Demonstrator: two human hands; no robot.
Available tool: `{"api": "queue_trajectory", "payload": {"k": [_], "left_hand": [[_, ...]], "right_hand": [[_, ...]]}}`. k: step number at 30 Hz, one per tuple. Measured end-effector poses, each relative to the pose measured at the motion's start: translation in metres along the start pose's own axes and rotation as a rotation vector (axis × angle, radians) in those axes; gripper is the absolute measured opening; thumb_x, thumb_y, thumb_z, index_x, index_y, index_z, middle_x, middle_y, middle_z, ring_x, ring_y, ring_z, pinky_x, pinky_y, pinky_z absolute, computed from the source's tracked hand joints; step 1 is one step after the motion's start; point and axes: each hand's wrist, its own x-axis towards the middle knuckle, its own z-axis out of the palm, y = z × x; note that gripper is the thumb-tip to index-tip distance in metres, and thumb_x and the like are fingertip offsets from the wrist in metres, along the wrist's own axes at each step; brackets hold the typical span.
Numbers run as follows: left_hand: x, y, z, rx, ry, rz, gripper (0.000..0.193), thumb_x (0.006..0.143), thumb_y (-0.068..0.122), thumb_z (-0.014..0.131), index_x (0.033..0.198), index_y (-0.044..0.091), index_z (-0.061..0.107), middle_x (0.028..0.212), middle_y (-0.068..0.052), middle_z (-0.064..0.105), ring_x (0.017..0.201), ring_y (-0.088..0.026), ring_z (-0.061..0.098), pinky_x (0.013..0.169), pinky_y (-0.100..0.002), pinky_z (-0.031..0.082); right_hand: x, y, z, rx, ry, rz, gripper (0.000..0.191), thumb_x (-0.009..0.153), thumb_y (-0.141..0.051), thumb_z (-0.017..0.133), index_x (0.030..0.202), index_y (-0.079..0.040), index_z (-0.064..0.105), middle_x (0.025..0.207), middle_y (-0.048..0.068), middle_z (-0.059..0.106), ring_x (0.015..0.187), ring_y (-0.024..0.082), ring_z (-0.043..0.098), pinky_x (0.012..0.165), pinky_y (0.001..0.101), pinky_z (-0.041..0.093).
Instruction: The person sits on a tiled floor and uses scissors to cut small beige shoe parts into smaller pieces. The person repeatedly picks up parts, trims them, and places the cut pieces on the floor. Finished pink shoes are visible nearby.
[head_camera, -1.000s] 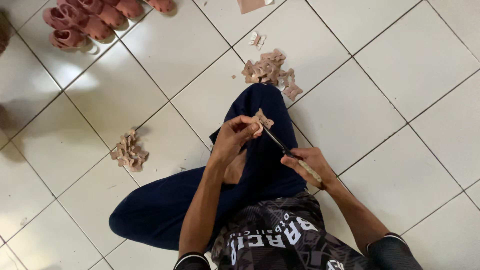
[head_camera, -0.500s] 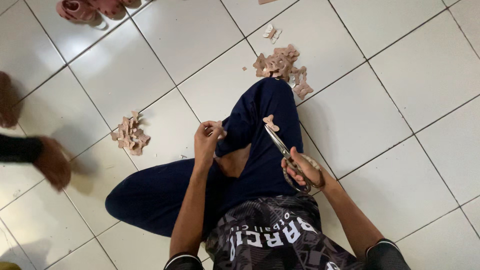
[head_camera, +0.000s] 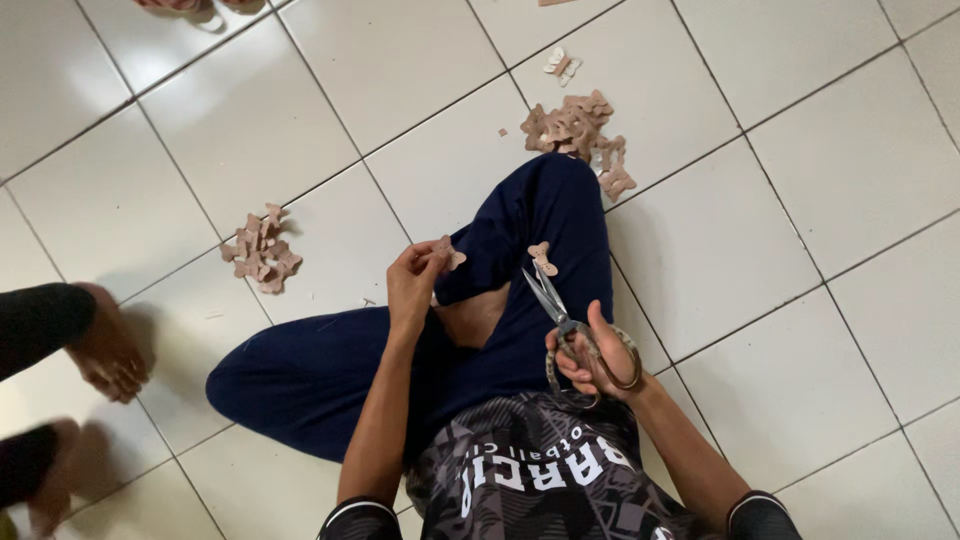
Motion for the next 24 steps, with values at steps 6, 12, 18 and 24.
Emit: {"api": "queue_trajectory", "payload": {"k": [6,12,18,24], "left_hand": [[-0.007,-0.002,-0.069,-0.007,0.163,0.112,0.023,0.097,0.009,0.067,0.114,-0.007,0.07,0.098,-0.012,0.08,0.09,-0.015,0.077,0.084,-0.027,0.062],[-0.008,0.006,-0.207,0.453,0.504,0.295,0.025,0.096,0.005,0.068,0.119,-0.003,0.064,0.094,-0.017,0.078,0.082,-0.021,0.079,0.069,-0.03,0.06],[-0.001,0.008,-0.29,0.597,0.705,0.209,0.035,0.09,0.009,0.071,0.12,-0.004,0.059,0.09,-0.02,0.078,0.082,-0.032,0.076,0.074,-0.039,0.059],[0.019,-0.004,-0.298,1.03,0.782,-0.054,0.048,0.09,0.019,0.074,0.123,-0.008,0.052,0.087,-0.027,0.069,0.078,-0.044,0.07,0.065,-0.051,0.056]], "right_hand": [[0.025,-0.001,0.022,-0.116,0.026,0.003,0.093,0.089,-0.084,0.026,0.109,0.001,0.057,0.069,0.002,0.05,0.05,0.008,0.046,0.036,0.022,0.039],[0.06,-0.006,0.043,-0.133,0.052,0.051,0.092,0.088,-0.086,0.03,0.111,-0.001,0.055,0.071,0.001,0.046,0.051,0.008,0.043,0.039,0.0226,0.036],[0.075,-0.006,0.055,-0.197,0.097,0.077,0.092,0.09,-0.087,0.03,0.111,-0.001,0.054,0.071,0.0,0.043,0.052,0.009,0.039,0.04,0.0235,0.032],[0.075,-0.003,0.065,-0.202,0.147,0.075,0.091,0.09,-0.086,0.03,0.11,-0.001,0.053,0.072,0.001,0.043,0.053,0.009,0.039,0.041,0.0238,0.032]]}}
